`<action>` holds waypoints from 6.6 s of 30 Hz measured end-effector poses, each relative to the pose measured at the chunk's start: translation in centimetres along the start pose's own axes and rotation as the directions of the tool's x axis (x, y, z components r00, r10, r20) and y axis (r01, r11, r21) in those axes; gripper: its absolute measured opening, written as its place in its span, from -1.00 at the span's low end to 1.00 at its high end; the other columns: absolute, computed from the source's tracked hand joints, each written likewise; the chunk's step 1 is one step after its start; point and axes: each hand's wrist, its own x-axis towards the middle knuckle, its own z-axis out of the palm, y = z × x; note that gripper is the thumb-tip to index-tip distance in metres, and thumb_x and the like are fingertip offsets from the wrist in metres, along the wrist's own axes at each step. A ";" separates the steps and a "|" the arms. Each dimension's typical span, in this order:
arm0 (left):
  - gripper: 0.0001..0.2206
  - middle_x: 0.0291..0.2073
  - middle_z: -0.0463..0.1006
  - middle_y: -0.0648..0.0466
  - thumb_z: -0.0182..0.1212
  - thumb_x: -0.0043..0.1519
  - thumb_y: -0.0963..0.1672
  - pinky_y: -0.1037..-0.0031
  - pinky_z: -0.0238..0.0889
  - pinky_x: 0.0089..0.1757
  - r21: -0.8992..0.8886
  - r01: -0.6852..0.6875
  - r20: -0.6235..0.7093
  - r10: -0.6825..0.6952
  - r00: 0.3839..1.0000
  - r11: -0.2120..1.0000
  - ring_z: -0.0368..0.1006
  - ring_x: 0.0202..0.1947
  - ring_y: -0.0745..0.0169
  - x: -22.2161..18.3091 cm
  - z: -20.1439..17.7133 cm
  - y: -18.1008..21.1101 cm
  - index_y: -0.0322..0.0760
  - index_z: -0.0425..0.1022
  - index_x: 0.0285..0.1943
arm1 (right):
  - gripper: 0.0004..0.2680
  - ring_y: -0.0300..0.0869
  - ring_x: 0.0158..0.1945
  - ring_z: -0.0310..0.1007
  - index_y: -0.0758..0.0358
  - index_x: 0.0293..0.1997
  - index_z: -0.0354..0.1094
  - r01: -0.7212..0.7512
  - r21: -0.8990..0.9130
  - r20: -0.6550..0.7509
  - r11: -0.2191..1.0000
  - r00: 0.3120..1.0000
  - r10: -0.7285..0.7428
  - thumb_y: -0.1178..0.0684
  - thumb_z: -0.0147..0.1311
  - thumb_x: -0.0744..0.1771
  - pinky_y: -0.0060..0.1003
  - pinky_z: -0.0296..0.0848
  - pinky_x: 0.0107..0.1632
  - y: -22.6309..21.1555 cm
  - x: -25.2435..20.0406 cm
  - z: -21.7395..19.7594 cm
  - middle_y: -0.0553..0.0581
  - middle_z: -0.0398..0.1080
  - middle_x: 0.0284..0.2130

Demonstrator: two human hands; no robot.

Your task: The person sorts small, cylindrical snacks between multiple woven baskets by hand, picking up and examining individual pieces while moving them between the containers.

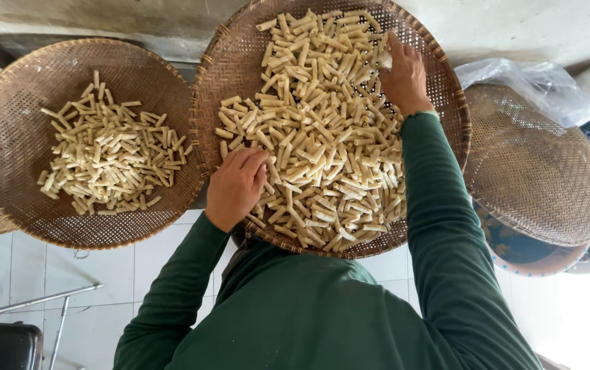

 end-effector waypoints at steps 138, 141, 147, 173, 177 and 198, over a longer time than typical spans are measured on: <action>-0.87 -0.08 0.58 -0.06 0.23 0.50 -0.19 0.20 0.49 0.01 -0.816 0.553 0.578 -0.207 0.790 -0.166 0.57 -0.09 0.10 3.2 0.4 6.0 -0.34 0.54 0.17 | -0.83 0.00 -0.17 0.53 0.32 0.05 0.47 -0.391 0.329 -0.097 0.860 0.891 0.443 0.35 0.04 0.39 -0.19 0.52 -0.11 4.1 -44.2 -16.6 0.24 0.52 -0.16; -0.87 -0.06 0.57 -0.05 0.25 0.52 -0.18 0.25 0.43 -0.07 -0.799 0.552 0.600 -0.256 0.758 -0.240 0.52 -0.12 0.12 2.1 0.3 6.1 -0.35 0.53 0.16 | -0.72 0.09 -0.02 0.52 0.01 0.09 0.58 -0.590 -0.296 0.049 0.751 0.776 0.629 0.27 0.03 0.36 -0.02 0.53 0.05 16.4 -51.3 -17.5 0.23 0.55 -0.05; -0.88 -0.10 0.50 0.01 0.26 0.51 -0.17 0.43 0.28 -0.06 -0.792 0.531 0.609 -0.323 0.725 -0.301 0.39 -0.15 0.27 -0.2 1.9 7.2 -0.35 0.46 0.11 | -0.52 0.18 0.15 0.42 -0.14 0.22 0.52 -0.322 -0.537 0.434 0.780 0.687 0.583 0.20 0.20 0.17 0.03 0.39 0.20 31.6 -55.6 -16.9 0.21 0.45 0.15; -0.83 -0.14 0.48 0.13 0.25 0.56 -0.08 0.49 0.21 -0.08 -0.871 0.451 0.477 -0.558 0.679 -0.196 0.34 -0.18 0.32 -5.4 7.5 14.6 -0.25 0.41 0.10 | -0.84 0.24 0.00 0.54 0.34 0.04 0.52 -0.570 -0.285 0.262 0.770 0.727 0.635 0.19 0.15 0.37 0.07 0.51 0.03 46.3 -55.7 -11.3 0.44 0.52 -0.07; -0.82 -0.15 0.46 0.14 0.25 0.55 -0.08 0.48 0.20 -0.09 -0.867 0.462 0.478 -0.567 0.671 -0.186 0.33 -0.20 0.33 -5.3 7.9 14.8 -0.25 0.41 0.11 | -0.83 0.20 -0.16 0.57 0.28 0.02 0.57 -0.466 -0.472 0.265 0.749 0.735 0.624 0.23 0.14 0.35 0.07 0.54 -0.15 46.9 -56.8 -13.2 0.41 0.56 -0.20; -0.84 -0.14 0.48 0.13 0.23 0.57 -0.08 0.51 0.22 -0.08 -0.880 0.433 0.461 -0.569 0.682 -0.194 0.35 -0.18 0.34 -7.4 9.4 16.1 -0.25 0.43 0.11 | -0.81 -0.17 -0.07 0.62 -0.23 0.10 0.56 0.025 -0.667 0.422 0.744 0.836 0.350 0.05 0.08 0.44 -0.22 0.62 -0.11 49.4 -56.7 -11.1 -0.07 0.60 -0.15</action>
